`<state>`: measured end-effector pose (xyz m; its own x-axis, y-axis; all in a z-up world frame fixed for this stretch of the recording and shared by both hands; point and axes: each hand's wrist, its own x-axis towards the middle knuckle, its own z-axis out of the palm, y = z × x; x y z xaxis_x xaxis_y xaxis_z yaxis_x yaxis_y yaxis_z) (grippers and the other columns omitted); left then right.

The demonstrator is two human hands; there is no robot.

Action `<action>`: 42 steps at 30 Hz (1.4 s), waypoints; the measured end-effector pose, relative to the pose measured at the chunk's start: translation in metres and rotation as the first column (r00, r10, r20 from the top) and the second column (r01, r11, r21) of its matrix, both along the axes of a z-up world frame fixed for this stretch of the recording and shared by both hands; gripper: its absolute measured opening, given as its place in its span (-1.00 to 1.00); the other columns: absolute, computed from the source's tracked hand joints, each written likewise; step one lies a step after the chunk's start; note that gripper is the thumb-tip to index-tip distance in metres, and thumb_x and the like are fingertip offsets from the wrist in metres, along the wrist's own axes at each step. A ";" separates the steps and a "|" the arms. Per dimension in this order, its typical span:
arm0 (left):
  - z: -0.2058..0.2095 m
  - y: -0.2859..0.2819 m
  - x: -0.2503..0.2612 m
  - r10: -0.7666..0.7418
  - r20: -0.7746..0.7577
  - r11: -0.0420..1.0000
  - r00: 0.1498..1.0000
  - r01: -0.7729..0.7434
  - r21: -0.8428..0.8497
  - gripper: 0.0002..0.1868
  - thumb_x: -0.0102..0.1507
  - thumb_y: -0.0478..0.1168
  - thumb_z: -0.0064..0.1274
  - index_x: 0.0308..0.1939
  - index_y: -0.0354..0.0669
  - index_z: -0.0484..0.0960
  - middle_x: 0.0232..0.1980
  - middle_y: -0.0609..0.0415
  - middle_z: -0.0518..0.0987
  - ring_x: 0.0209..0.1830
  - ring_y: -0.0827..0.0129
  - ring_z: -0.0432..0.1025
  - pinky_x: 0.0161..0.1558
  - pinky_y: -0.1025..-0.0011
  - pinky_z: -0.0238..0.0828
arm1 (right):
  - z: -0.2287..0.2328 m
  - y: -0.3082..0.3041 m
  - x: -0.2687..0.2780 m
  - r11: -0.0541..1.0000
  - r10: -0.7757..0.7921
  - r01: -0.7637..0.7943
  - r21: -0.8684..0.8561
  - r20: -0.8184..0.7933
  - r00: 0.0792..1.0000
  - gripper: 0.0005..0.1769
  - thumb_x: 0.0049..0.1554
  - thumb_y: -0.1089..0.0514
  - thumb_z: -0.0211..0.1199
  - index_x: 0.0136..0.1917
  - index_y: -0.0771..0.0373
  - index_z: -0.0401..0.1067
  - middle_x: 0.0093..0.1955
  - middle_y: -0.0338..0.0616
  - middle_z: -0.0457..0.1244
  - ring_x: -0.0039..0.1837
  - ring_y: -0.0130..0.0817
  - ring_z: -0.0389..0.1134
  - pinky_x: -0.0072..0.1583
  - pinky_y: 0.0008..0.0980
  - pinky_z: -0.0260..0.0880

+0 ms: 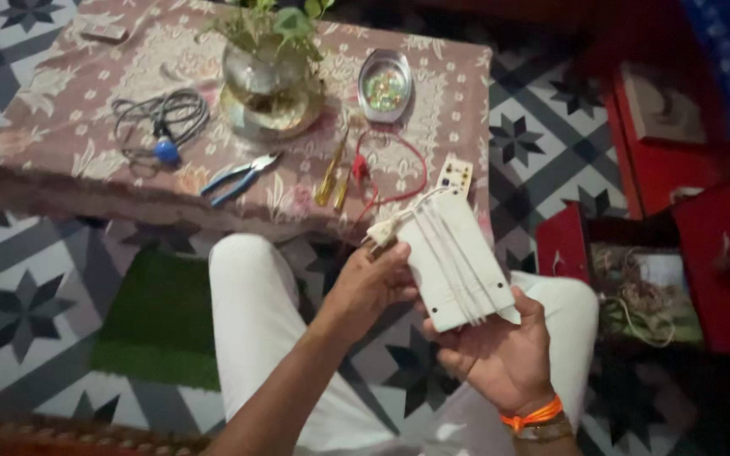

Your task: The person unscrews an electrical extension box with a screwdriver, manipulates the wires using pliers and tape, and then replaces the housing.

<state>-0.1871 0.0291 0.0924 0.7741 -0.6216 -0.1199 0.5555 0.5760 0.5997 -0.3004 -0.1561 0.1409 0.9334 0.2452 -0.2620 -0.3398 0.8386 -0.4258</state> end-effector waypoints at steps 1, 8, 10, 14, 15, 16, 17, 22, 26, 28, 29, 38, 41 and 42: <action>0.006 0.002 -0.017 0.028 -0.012 1.000 1.000 -0.028 0.002 -0.56 0.33 -0.19 0.07 0.27 -0.25 0.44 0.05 0.02 0.63 -0.06 0.34 0.59 -0.09 0.34 0.61 | -0.002 0.005 -0.012 1.000 0.020 -0.020 0.013 -0.009 1.000 -0.12 0.18 -0.40 0.04 0.51 0.28 0.20 0.34 0.36 0.24 0.21 0.10 0.40 -0.05 -0.20 0.39; -0.008 0.021 -0.076 0.068 -0.044 0.998 0.997 -0.068 -0.005 -0.55 0.37 -0.33 0.07 0.34 -0.31 0.42 0.09 0.02 0.60 0.00 0.33 0.55 -0.05 0.31 0.53 | -0.020 0.007 -0.069 0.993 0.072 -0.075 -0.096 -0.037 0.997 -0.09 0.18 -0.43 -0.01 0.53 0.26 0.19 0.37 0.31 0.23 0.27 0.14 0.36 -0.02 -0.14 0.41; -0.010 0.017 -0.090 0.076 -0.068 0.996 0.995 -0.079 -0.036 -0.51 0.30 -0.33 0.07 0.33 -0.23 0.41 0.07 0.03 0.61 -0.04 0.30 0.56 -0.09 0.28 0.56 | -0.031 0.003 -0.079 0.984 0.022 -0.047 -0.174 -0.146 0.989 -0.09 0.13 -0.47 -0.06 0.49 0.21 0.19 0.35 0.16 0.25 0.29 0.13 0.35 0.00 -0.05 0.45; -0.007 0.008 -0.107 0.070 -0.212 0.998 0.975 -0.070 0.007 -0.47 0.22 -0.31 0.07 0.30 -0.08 0.43 0.04 0.11 0.63 -0.05 0.39 0.61 -0.04 0.27 0.63 | -0.055 0.001 -0.095 0.872 -0.285 0.203 -0.446 -0.124 0.950 -0.06 0.17 -0.46 -0.12 0.54 0.23 0.16 0.37 0.10 0.25 0.29 0.02 0.31 0.04 0.17 0.44; -0.010 0.005 -0.111 0.051 -0.208 0.998 0.977 -0.055 -0.014 -0.49 0.24 -0.31 0.09 0.29 -0.13 0.44 0.04 0.08 0.64 -0.06 0.36 0.60 -0.05 0.27 0.62 | -0.059 0.002 -0.098 0.835 -0.338 0.261 -0.485 -0.077 0.938 -0.11 0.19 -0.38 -0.09 0.56 0.24 0.13 0.40 0.09 0.23 0.31 0.03 0.30 0.07 0.16 0.42; -0.015 0.002 -0.113 0.032 -0.203 0.999 0.979 -0.040 -0.035 -0.51 0.26 -0.31 0.11 0.29 -0.19 0.45 0.04 0.04 0.64 -0.07 0.34 0.60 -0.05 0.27 0.61 | -0.062 0.002 -0.099 0.794 -0.387 0.318 -0.519 -0.028 0.922 -0.15 0.21 -0.30 -0.06 0.58 0.25 0.11 0.42 0.08 0.22 0.33 0.04 0.29 0.10 0.15 0.39; -0.020 0.000 -0.116 0.008 -0.201 0.998 0.980 -0.020 -0.056 -0.52 0.28 -0.30 0.13 0.29 -0.24 0.45 0.03 0.01 0.64 -0.08 0.31 0.60 -0.06 0.27 0.61 | -0.062 0.002 -0.102 0.755 -0.417 0.348 -0.556 0.004 0.909 -0.20 0.20 -0.17 -0.01 0.59 0.27 0.09 0.44 0.07 0.20 0.37 0.00 0.26 0.19 0.09 0.35; -0.047 -0.003 -0.117 -0.032 -0.162 0.998 0.986 0.022 -0.066 -0.54 0.33 -0.30 0.16 0.29 -0.38 0.47 0.02 -0.05 0.63 -0.08 0.29 0.58 -0.04 0.30 0.58 | -0.052 0.012 -0.105 0.622 -0.538 0.433 -0.652 0.047 0.842 -0.20 0.11 0.20 0.08 0.61 0.29 0.06 0.48 0.00 0.18 0.46 -0.11 0.23 0.39 -0.07 0.24; -0.054 0.008 -0.106 0.050 -0.220 0.999 0.974 -0.050 0.009 -0.51 0.26 -0.28 0.14 0.27 -0.24 0.46 -0.01 0.02 0.64 -0.09 0.36 0.59 -0.05 0.31 0.60 | -0.048 0.019 -0.103 0.635 -0.540 0.413 -0.653 0.007 0.842 -0.16 0.06 0.21 0.06 0.61 0.29 0.07 0.46 0.05 0.20 0.42 -0.06 0.26 0.36 0.01 0.25; -0.056 0.014 -0.103 0.050 -0.189 0.998 0.981 -0.040 0.052 -0.49 0.27 -0.22 0.13 0.30 -0.28 0.46 -0.01 -0.01 0.64 -0.11 0.34 0.59 -0.05 0.33 0.61 | -0.049 0.021 -0.100 0.658 -0.513 0.400 -0.637 0.010 0.859 -0.15 0.05 0.23 0.06 0.62 0.29 0.06 0.46 0.04 0.20 0.44 -0.08 0.26 0.40 -0.04 0.24; -0.057 0.015 -0.102 0.049 -0.176 0.997 0.983 -0.036 0.074 -0.47 0.28 -0.19 0.12 0.31 -0.30 0.46 -0.01 -0.02 0.64 -0.12 0.34 0.59 -0.05 0.33 0.61 | -0.048 0.021 -0.099 0.653 -0.523 0.382 -0.653 -0.024 0.852 -0.16 0.06 0.22 0.06 0.62 0.30 0.06 0.45 0.05 0.21 0.43 -0.08 0.27 0.38 -0.03 0.24; -0.074 0.021 -0.085 0.075 -0.231 0.997 0.970 -0.075 0.010 -0.54 0.35 -0.05 0.01 0.18 -0.35 0.59 -0.10 0.01 0.69 -0.17 0.39 0.57 -0.08 0.39 0.53 | -0.053 0.017 -0.086 0.554 -0.628 0.383 -0.739 -0.069 0.775 -0.14 0.06 0.23 0.03 0.64 0.26 0.05 0.45 0.04 0.21 0.43 -0.05 0.27 0.40 0.05 0.25; -0.079 0.024 -0.086 0.076 -0.247 0.994 0.966 -0.092 -0.053 -0.50 0.43 0.03 -0.02 0.16 -0.40 0.62 -0.17 0.00 0.66 -0.28 0.39 0.53 -0.17 0.42 0.49 | -0.058 0.007 -0.083 0.578 -0.606 0.383 -0.720 -0.065 0.793 -0.15 0.10 0.25 0.04 0.66 0.29 0.04 0.48 0.09 0.20 0.45 -0.02 0.27 0.41 0.07 0.25; -0.081 0.025 -0.086 0.078 -0.254 0.995 0.964 -0.092 -0.044 -0.51 0.42 0.02 -0.01 0.15 -0.40 0.63 -0.16 0.02 0.66 -0.27 0.41 0.52 -0.16 0.42 0.49 | -0.058 0.003 -0.082 0.590 -0.580 0.370 -0.717 -0.058 0.812 -0.14 0.10 0.25 0.03 0.66 0.30 0.03 0.49 0.10 0.20 0.46 -0.01 0.27 0.42 0.06 0.24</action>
